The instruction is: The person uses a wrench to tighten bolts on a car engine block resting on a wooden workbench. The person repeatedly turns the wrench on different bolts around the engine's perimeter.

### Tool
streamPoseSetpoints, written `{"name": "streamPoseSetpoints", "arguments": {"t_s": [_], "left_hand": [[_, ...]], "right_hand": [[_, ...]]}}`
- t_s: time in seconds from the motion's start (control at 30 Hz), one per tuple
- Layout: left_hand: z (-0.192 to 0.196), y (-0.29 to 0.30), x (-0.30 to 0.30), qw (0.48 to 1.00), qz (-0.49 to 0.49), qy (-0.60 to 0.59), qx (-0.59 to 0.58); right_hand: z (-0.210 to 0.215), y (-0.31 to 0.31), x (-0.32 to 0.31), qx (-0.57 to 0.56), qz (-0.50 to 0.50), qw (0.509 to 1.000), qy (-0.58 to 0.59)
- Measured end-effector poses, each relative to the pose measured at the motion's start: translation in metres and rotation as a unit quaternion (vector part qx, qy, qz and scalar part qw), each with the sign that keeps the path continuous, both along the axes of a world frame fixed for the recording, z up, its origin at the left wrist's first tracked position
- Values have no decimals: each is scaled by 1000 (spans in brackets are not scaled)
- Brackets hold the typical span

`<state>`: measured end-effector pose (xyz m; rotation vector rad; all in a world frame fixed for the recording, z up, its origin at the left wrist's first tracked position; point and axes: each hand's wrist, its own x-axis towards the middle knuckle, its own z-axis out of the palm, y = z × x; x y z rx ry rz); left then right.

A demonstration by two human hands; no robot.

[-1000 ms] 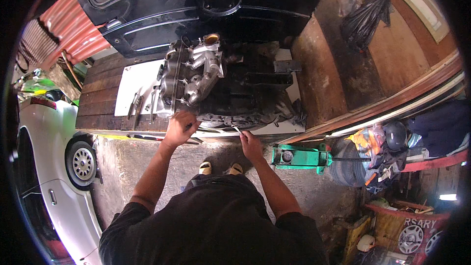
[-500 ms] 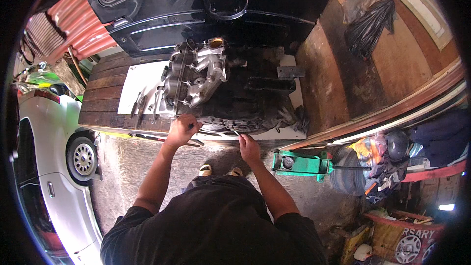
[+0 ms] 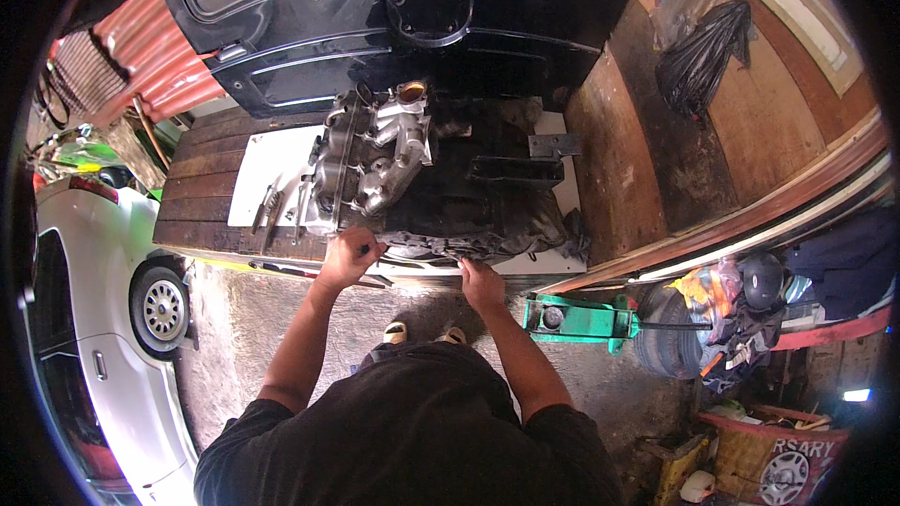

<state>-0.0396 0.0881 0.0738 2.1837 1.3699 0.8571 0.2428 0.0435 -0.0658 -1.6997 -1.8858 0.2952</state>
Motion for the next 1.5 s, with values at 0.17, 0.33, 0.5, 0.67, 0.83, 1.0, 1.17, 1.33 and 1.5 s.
{"name": "streamPoseSetpoints", "arguments": {"t_s": [0.17,0.33,0.5,0.67,0.83,1.0,1.17,1.33,1.5], "left_hand": [[3,-2,-1,1000,-11,7,-2],[-2,0,0,1000,-4,-5,10],[4,-1,0,1000,-14,-19,18],[4,-1,-1,999,-24,-37,18],[2,-2,-2,999,-11,-31,0],[-1,-1,-1,999,-17,-36,16],[-2,0,0,999,-3,-33,12],[-4,-1,0,999,9,-42,8],[-7,0,0,999,2,-46,22]], "right_hand": [[38,1,3,-59,37,986,-151],[86,10,6,-43,97,968,-226],[111,32,-7,-109,139,937,-302],[124,28,-12,-115,125,950,-262],[113,8,11,-125,36,989,-74],[50,-13,18,-126,-12,983,133],[20,-19,0,-95,-35,981,164],[17,-21,-16,-110,-73,968,214],[7,-19,-18,-109,-87,959,249]]}}
